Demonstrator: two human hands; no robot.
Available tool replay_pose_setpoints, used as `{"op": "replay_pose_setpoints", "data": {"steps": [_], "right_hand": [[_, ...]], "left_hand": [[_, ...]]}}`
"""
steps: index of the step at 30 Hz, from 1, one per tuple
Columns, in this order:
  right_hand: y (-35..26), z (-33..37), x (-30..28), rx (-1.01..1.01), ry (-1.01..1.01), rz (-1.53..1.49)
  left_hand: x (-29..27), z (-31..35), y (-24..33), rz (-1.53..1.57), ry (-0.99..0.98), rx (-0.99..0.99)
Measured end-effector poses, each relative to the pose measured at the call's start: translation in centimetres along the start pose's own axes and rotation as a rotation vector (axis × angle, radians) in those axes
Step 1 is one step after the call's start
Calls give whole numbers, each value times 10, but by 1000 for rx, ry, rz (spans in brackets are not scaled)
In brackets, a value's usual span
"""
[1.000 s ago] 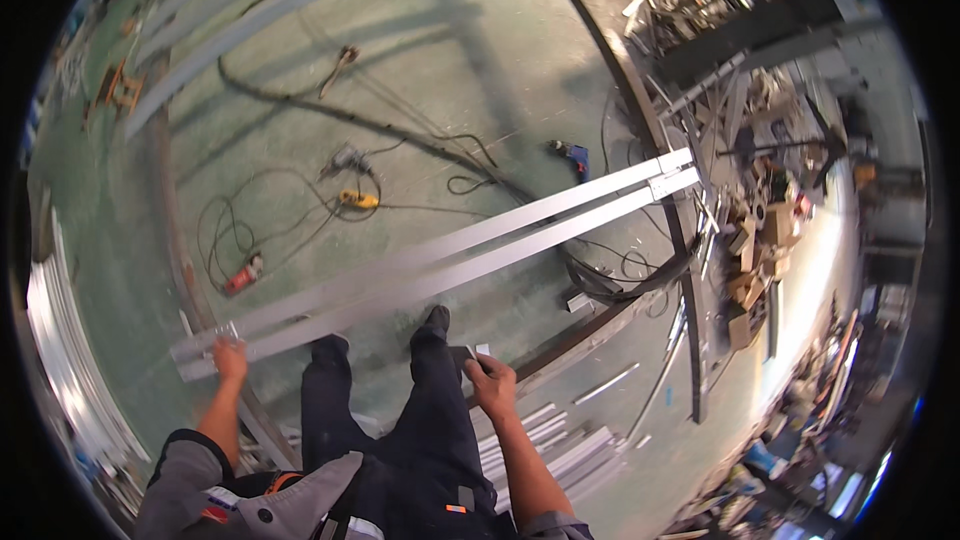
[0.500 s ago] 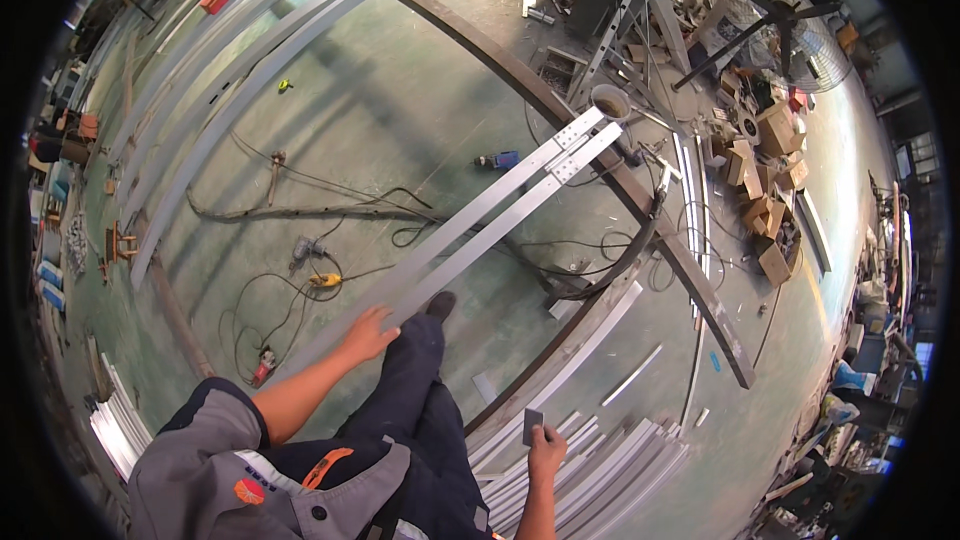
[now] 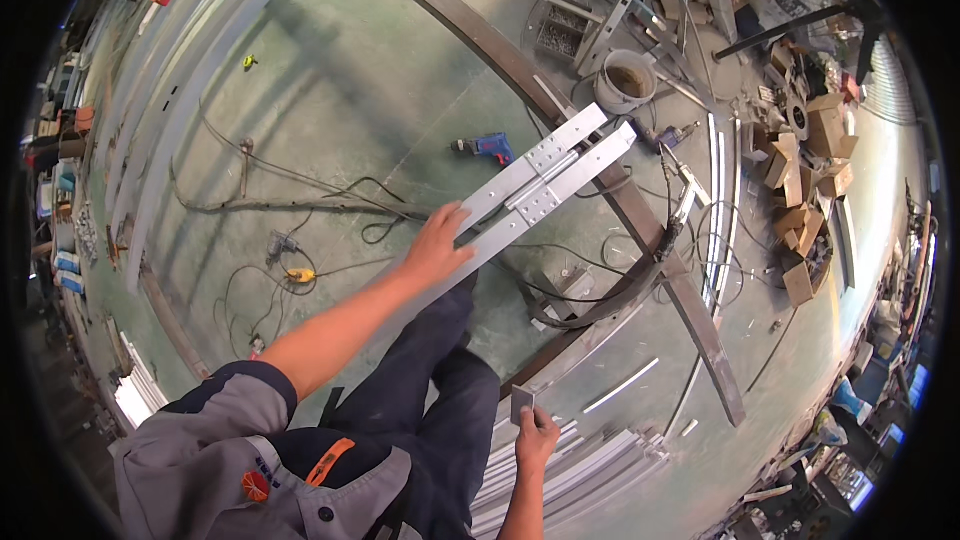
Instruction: The person sits on the floor and uses a welding torch to join metal frame components. They align parts, weld seams, and reposition the frame to access different joints.
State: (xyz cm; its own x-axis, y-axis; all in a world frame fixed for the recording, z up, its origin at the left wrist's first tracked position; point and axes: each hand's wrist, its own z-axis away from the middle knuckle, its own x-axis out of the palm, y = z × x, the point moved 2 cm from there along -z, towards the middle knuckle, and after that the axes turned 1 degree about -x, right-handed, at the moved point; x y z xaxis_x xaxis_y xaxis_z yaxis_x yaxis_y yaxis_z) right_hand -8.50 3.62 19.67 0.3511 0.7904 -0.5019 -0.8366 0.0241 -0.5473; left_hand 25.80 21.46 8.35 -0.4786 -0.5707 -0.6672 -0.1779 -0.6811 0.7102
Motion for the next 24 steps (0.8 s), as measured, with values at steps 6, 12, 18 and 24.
{"op": "replay_pose_setpoints", "data": {"steps": [6, 12, 18, 24], "right_hand": [[-77, -71, -12, -89, -12, 16], [-195, -218, -38, -520, 50, 243], [-321, -385, -26, -784, 20, 371], [-381, -475, 30, -989, -102, 342]], "left_hand": [[27, -96, 29, -5, -7, 33], [54, -155, 33, 17, 9, 42], [64, -197, 44, 87, 45, 21], [30, -290, 86, 127, 13, 114]]}}
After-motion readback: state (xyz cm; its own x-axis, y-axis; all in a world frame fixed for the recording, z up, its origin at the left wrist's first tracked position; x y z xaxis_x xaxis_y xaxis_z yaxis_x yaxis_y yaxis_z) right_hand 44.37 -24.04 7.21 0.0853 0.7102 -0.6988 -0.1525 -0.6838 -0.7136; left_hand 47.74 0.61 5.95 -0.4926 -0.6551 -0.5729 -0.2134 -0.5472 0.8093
